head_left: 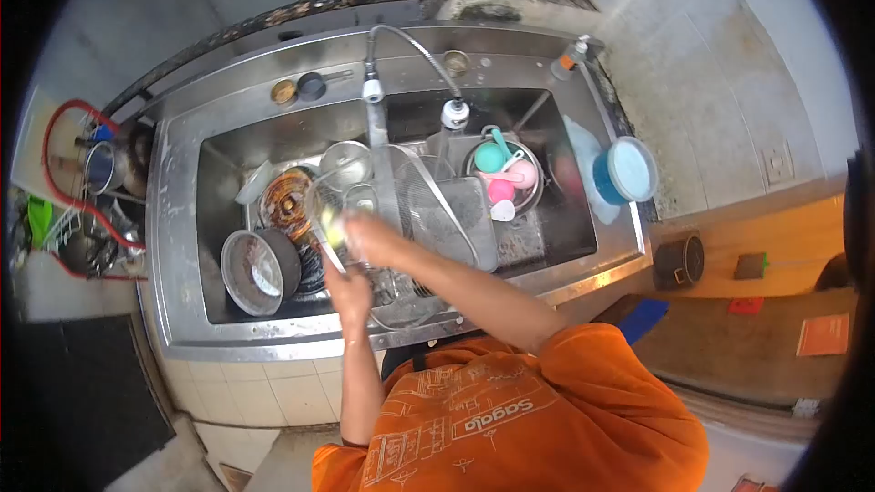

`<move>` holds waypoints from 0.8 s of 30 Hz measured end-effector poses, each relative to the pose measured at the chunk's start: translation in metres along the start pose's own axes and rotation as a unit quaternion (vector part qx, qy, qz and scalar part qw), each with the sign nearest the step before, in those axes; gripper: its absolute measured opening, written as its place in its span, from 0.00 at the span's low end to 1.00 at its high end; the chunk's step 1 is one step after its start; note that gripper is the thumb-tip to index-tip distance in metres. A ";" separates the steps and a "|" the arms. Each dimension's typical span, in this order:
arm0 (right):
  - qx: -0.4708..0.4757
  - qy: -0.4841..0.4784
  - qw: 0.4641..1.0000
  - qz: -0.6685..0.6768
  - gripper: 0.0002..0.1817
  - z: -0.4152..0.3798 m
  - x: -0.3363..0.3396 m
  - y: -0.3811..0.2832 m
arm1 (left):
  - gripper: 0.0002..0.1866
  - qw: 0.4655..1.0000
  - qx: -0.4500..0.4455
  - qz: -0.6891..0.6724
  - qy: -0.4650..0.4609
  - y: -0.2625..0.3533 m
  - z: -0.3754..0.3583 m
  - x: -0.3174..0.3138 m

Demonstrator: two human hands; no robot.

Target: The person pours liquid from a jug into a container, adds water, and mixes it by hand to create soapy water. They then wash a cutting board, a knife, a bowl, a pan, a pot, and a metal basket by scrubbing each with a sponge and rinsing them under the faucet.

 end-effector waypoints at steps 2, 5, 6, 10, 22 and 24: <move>0.053 -0.034 0.998 -0.015 0.15 -0.013 0.002 -0.024 | 0.19 0.988 0.039 -0.147 0.014 -0.009 0.021 0.019; -0.136 0.025 0.949 0.284 0.18 -0.039 0.026 -0.023 | 0.23 0.988 0.101 -0.113 -0.015 -0.033 0.062 0.052; -0.122 0.084 0.947 0.286 0.17 -0.050 0.030 -0.014 | 0.20 0.987 0.112 -0.116 0.000 -0.045 0.077 0.052; -0.160 0.219 0.840 0.471 0.14 -0.084 0.049 0.003 | 0.19 0.998 -0.002 0.058 -0.010 -0.154 0.138 0.038; -0.038 0.227 0.907 0.352 0.14 -0.017 0.111 -0.016 | 0.28 0.984 -0.107 -0.030 -0.139 0.147 0.050 0.025; -0.083 0.140 0.773 0.613 0.22 -0.021 0.115 -0.030 | 0.33 0.987 -0.113 0.030 -0.112 0.153 0.050 0.029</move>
Point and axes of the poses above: each hand's wrist, its own z-axis towards the middle knuckle, its own x-axis out of the back of the hand, y = z × x, the point moved 3 cm from there along z, towards the middle knuckle, and after that the axes turned 12 degrees about z, right-handed, at the moved point
